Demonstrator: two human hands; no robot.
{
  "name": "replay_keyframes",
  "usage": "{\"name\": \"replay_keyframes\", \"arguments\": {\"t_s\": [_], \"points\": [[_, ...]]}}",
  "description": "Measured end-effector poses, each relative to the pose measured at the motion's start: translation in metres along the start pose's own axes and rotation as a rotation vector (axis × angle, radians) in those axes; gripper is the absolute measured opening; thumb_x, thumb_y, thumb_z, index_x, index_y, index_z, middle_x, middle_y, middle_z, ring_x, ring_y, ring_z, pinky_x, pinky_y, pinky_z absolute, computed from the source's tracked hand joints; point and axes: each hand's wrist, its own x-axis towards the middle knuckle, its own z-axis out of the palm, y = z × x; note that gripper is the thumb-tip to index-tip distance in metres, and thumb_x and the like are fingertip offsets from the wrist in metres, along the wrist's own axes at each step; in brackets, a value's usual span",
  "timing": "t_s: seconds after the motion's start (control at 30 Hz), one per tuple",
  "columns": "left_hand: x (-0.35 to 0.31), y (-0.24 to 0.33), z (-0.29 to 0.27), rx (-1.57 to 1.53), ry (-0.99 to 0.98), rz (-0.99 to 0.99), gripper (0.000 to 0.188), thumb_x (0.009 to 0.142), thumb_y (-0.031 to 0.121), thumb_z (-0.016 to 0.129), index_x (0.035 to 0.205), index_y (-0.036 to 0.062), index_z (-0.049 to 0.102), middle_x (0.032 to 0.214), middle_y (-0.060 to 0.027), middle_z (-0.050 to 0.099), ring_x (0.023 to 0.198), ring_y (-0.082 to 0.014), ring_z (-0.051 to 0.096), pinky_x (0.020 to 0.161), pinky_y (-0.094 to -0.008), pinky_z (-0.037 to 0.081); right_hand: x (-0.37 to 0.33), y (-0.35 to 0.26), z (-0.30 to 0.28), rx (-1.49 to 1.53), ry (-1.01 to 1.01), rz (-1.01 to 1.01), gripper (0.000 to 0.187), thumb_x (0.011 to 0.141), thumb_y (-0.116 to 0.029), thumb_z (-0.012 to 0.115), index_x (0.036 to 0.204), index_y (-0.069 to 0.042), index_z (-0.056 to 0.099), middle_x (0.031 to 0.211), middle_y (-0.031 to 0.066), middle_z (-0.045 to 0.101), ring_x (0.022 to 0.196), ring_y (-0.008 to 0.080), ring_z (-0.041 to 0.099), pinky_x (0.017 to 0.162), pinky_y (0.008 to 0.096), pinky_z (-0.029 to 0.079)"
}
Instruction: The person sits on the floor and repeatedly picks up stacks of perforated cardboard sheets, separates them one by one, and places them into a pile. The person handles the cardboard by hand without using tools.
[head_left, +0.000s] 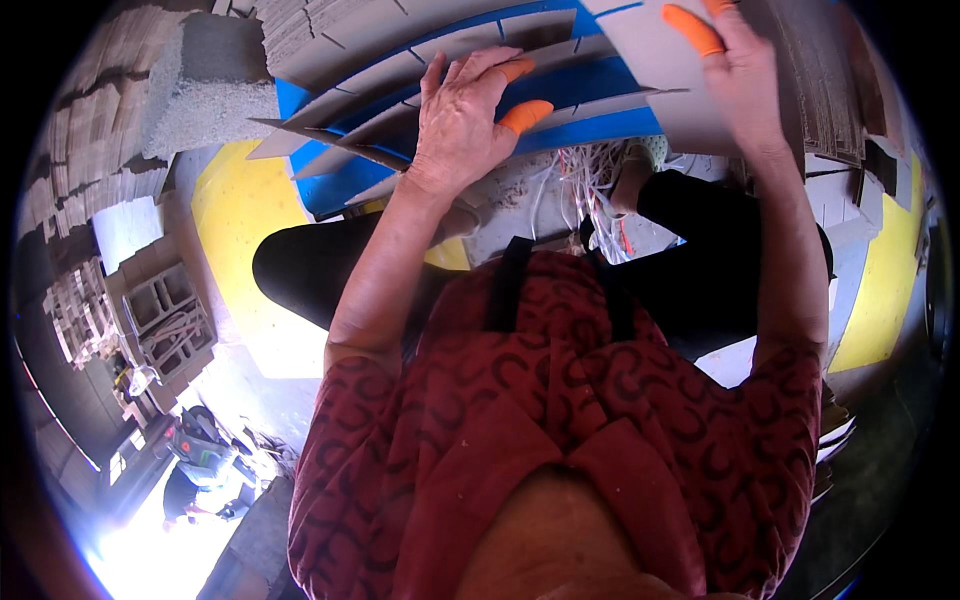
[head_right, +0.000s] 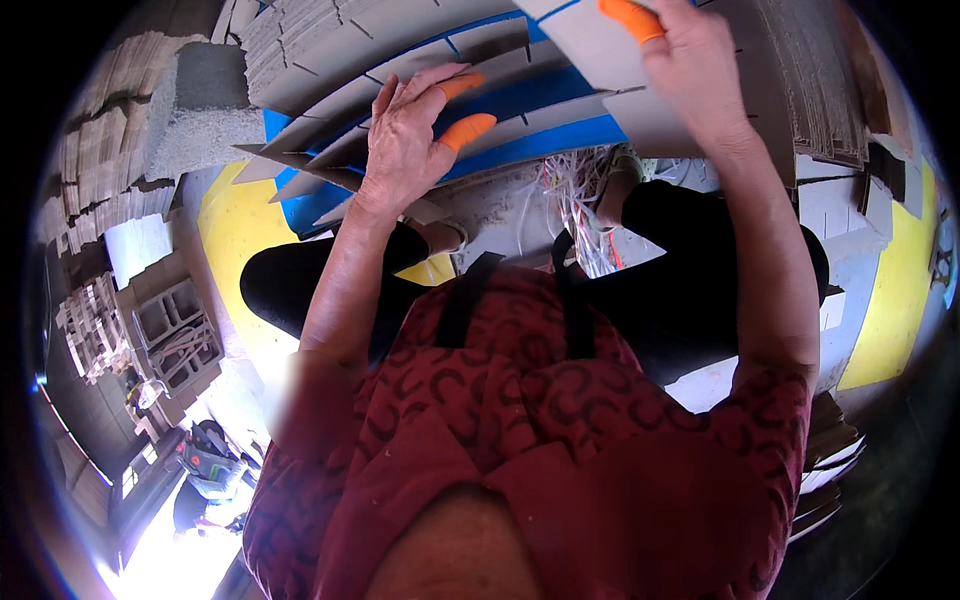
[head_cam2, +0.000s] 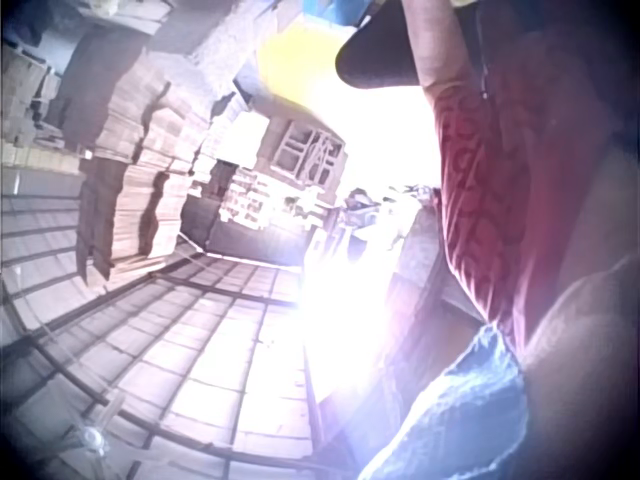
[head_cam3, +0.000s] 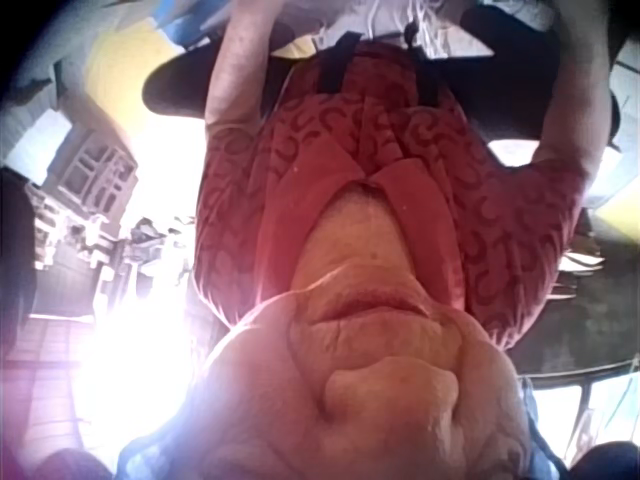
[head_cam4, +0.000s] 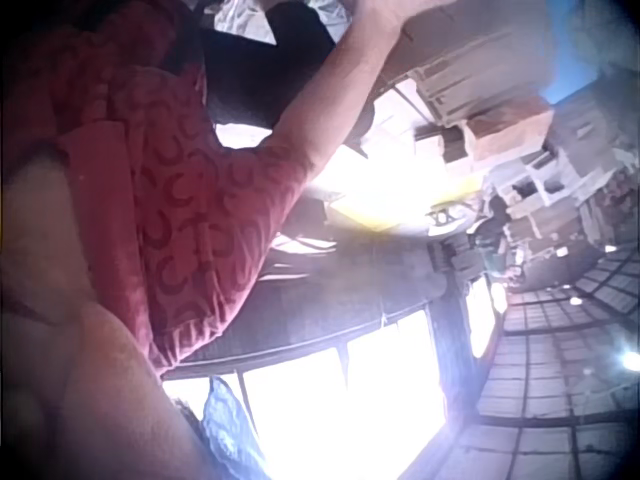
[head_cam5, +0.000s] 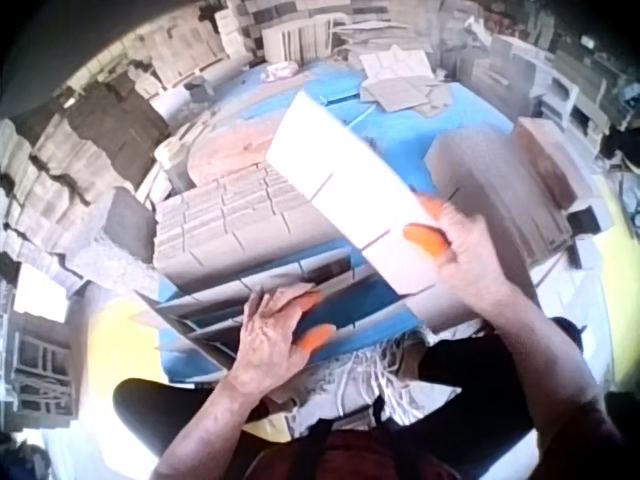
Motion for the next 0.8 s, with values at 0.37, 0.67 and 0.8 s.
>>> {"name": "replay_keyframes", "arguments": {"t_s": [0.37,0.67,0.8], "points": [[0.000,0.001,-0.003,-0.010,0.002,-0.015,0.040,0.081,0.034,0.077,0.117,0.0192,0.067,0.127,0.0012,0.062,0.120,-0.0211,0.057,0.115,-0.0487,0.027,-0.004,-0.014,0.011,-0.197,-0.219,-0.195,0.050,0.079,-0.005,0.070,0.127,-0.002,0.059,0.102,0.0241,0.067,0.089,0.0406,0.066,0.079,0.0434,0.053],[0.014,-0.040,-0.022,0.156,0.176,0.000,0.026,0.089,0.010,0.066,0.114,0.0157,0.071,0.126,-0.0026,0.063,0.112,-0.0245,0.061,0.110,-0.0425,0.036,-0.019,0.023,0.018,-0.308,-0.345,-0.114,0.049,0.083,0.007,0.054,0.131,-0.002,0.055,0.100,0.0229,0.067,0.085,0.0328,0.069,0.074,0.0379,0.057],[0.013,-0.052,-0.027,0.122,0.105,-0.076,0.036,0.088,0.005,0.063,0.122,0.0173,0.066,0.125,-0.0017,0.063,0.113,-0.0255,0.060,0.113,-0.0443,0.033,-0.015,0.005,0.018,-0.363,-0.367,-0.100,0.048,0.082,0.012,0.049,0.128,0.001,0.055,0.095,0.0232,0.068,0.082,0.0298,0.072,0.072,0.0394,0.059]]}}
